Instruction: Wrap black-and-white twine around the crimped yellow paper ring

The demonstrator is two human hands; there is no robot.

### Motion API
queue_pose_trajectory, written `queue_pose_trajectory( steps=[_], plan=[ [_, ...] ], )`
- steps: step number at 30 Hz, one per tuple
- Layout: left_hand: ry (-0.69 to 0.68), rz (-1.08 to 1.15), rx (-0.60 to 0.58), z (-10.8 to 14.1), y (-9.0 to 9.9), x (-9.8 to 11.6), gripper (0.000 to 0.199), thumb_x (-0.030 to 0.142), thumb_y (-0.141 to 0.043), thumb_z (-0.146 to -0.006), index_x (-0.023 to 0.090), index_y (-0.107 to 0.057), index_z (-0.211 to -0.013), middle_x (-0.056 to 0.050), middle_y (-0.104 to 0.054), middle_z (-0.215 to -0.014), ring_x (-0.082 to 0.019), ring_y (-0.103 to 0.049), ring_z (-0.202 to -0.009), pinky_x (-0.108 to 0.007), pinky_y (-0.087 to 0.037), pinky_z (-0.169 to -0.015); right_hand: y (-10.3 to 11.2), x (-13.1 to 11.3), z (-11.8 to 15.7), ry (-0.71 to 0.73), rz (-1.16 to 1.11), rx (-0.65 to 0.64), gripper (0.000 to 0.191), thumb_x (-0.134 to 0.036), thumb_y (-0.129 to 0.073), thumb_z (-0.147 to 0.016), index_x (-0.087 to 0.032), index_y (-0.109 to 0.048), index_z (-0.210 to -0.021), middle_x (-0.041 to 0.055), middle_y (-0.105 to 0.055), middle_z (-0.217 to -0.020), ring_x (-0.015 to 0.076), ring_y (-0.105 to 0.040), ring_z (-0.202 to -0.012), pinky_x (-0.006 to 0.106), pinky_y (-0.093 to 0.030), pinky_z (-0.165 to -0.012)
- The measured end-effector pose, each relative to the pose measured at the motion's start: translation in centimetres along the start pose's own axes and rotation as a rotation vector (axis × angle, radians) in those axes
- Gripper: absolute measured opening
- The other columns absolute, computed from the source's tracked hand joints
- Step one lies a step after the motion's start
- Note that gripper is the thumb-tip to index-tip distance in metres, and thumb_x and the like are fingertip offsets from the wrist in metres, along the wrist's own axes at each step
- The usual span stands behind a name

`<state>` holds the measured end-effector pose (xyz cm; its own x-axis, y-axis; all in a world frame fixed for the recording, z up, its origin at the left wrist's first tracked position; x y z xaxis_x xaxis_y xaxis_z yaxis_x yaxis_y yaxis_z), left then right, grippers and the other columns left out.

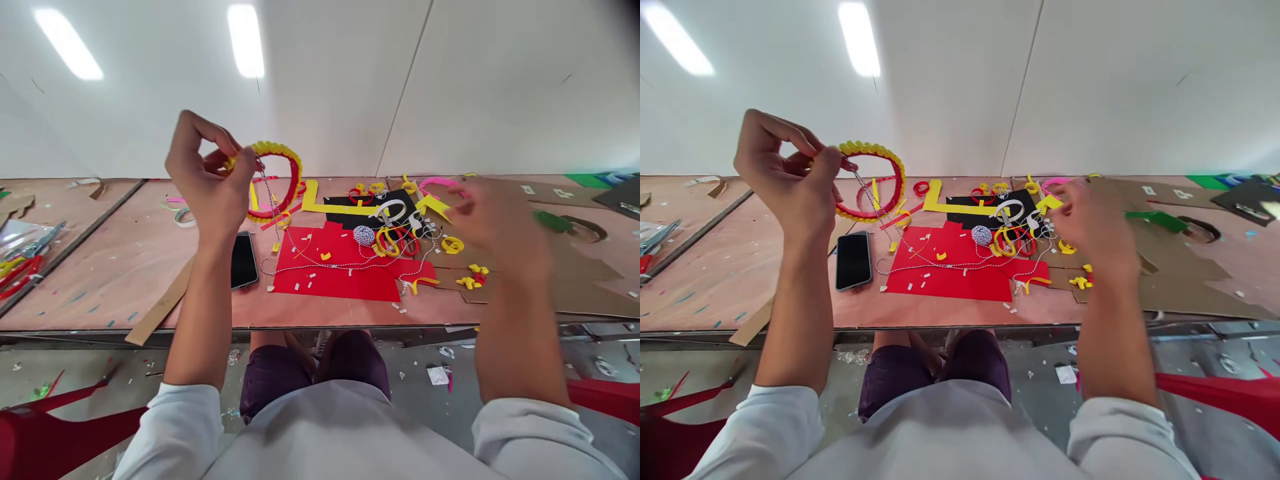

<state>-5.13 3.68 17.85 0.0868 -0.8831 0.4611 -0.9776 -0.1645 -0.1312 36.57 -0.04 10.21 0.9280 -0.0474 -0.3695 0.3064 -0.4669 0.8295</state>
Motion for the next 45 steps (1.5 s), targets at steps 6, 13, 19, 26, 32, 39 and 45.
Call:
queue_pose_trajectory(
  steps=[6,13,19,26,32,39,45],
  plan=[
    [0.158,0.029,-0.154,1.8,-2.5,-0.8,0.038,0.007,-0.087,-0.072,0.021,-0.052,-0.072,0.003,-0.059,-0.076,-0.008,-0.055,-0.061,-0.025,-0.053,-0.05,-8.7,-15.0,5.0,0.329,-0.549,-0.421,0.022,-0.038,-0.064,-0.097,-0.024,-0.078,-0.104,0.0083,-0.079,-0.103,0.0236,-0.071,-0.09,0.033,-0.047,-0.077],
    [0.256,0.029,-0.205,3.0,-3.1,-1.6,0.032,0.015,-0.085,-0.068,0.022,-0.053,-0.069,0.001,-0.057,-0.074,-0.01,-0.054,-0.061,-0.023,-0.05,-0.045,-12.4,-19.9,4.3,0.38,-0.714,-0.322,0.032,-0.043,-0.047,-0.105,-0.022,-0.068,-0.116,0.004,-0.069,-0.076,0.0186,-0.062,-0.067,0.031,-0.043,-0.067],
    [0.347,0.125,-0.307,4.4,-4.7,-3.1,0.027,0.011,-0.081,-0.066,0.022,-0.056,-0.069,-0.001,-0.057,-0.075,-0.012,-0.057,-0.067,-0.022,-0.048,-0.046,-12.3,-20.4,3.9,0.315,-0.985,-0.386,0.043,-0.064,-0.047,-0.101,-0.025,-0.065,-0.105,-0.001,-0.056,-0.063,0.0164,-0.054,-0.057,0.031,-0.042,-0.06],
    [0.429,0.238,-0.267,5.5,-4.6,-4.9,0.026,0.017,-0.084,-0.073,0.021,-0.058,-0.073,0.004,-0.058,-0.077,-0.001,-0.038,-0.038,-0.02,-0.03,-0.027,-12.1,-18.2,3.3,0.269,-0.895,-0.287,0.039,-0.05,-0.049,-0.101,-0.023,-0.048,-0.072,-0.0015,-0.047,-0.059,0.0134,-0.042,-0.052,0.03,-0.032,-0.055],
    [0.453,0.233,-0.097,5.1,-2.4,-6.0,0.028,0.019,-0.085,-0.072,0.021,-0.057,-0.073,0.004,-0.057,-0.078,-0.002,-0.046,-0.038,-0.02,-0.029,-0.026,-11.6,-17.4,3.6,0.296,-0.758,-0.213,0.033,-0.035,-0.054,-0.092,-0.023,-0.043,-0.064,-0.0024,-0.046,-0.054,0.0122,-0.037,-0.049,0.03,-0.028,-0.054],
    [0.406,0.194,0.108,4.1,0.1,-5.9,0.032,0.02,-0.084,-0.07,0.021,-0.053,-0.075,0.003,-0.055,-0.074,-0.007,-0.059,-0.05,-0.017,-0.027,-0.029,-11.0,-14.6,1.6,0.17,-0.787,-0.195,0.034,-0.028,-0.061,-0.08,-0.02,-0.042,-0.053,-0.0026,-0.039,-0.049,0.0101,-0.034,-0.049,0.029,-0.021,-0.05],
    [0.334,0.14,0.17,4.4,0.5,-5.5,0.032,0.018,-0.082,-0.074,0.02,-0.05,-0.076,0.006,-0.055,-0.073,-0.003,-0.055,-0.044,-0.017,-0.037,-0.035,-9.4,-9.2,-0.1,-0.15,-1.441,0.195,0.03,-0.029,-0.065,-0.069,-0.022,-0.047,-0.046,-0.0052,-0.034,-0.044,0.0081,-0.031,-0.037,0.027,-0.019,-0.039]
  ],
)
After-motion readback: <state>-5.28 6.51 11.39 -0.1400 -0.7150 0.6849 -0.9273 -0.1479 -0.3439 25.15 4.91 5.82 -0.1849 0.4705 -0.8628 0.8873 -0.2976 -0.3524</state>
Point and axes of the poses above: each hand's wrist, its own z-axis away from the middle knuckle, its own y-axis out of the back of the hand, x = y × z, the point moved 9 cm from there along -z, towards the middle knuckle
